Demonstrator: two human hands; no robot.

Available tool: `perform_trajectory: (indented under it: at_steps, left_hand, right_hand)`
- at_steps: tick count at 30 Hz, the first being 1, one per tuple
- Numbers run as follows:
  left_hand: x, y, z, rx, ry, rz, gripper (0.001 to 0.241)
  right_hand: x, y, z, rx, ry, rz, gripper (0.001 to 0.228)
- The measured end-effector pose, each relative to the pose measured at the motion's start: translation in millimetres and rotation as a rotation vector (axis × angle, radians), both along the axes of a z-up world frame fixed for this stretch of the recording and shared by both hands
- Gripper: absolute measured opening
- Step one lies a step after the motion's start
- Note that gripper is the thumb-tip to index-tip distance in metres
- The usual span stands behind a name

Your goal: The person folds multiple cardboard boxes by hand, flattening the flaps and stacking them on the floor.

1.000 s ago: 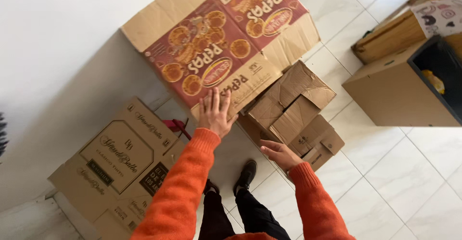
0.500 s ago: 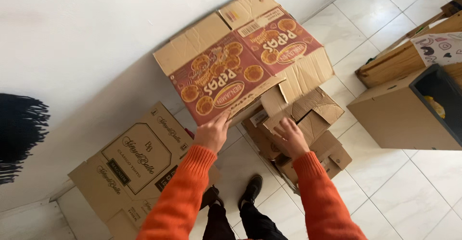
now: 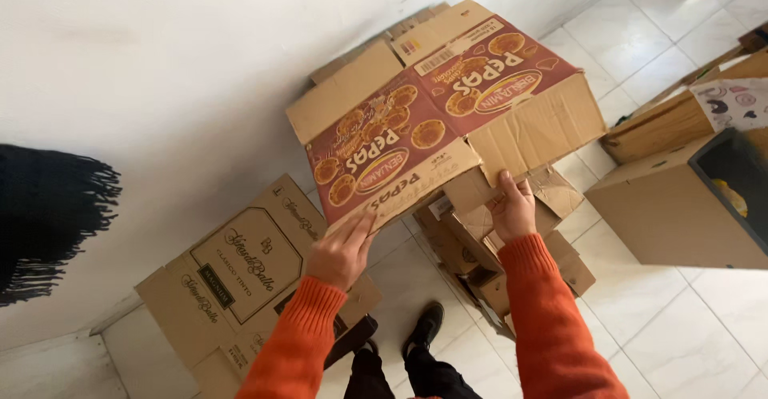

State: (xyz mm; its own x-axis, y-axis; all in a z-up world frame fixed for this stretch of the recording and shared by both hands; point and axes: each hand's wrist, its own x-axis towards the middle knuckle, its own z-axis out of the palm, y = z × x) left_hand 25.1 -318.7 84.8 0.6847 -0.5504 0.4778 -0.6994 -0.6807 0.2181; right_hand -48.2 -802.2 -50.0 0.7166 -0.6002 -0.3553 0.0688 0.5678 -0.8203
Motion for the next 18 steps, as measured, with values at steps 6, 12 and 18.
perform_trajectory:
  at_steps: [6, 12, 18]
  left_hand:
    - [-42.9, 69.6, 119.2, -0.076, -0.114, -0.043, 0.042]
    - [-134.5, 164.8, 147.9, -0.064, -0.003, 0.238, 0.052]
    - [-212.6, 231.2, 138.7, -0.156, 0.199, 0.529, 0.050]
  right_hand:
    - [4.4, 83.1, 120.7, 0.004, -0.057, 0.103, 0.013]
    - [20.2, 176.4, 157.6, -0.024, -0.162, 0.194, 0.029]
    - [39.9, 270.1, 209.2, -0.115, -0.167, 0.487, 0.059]
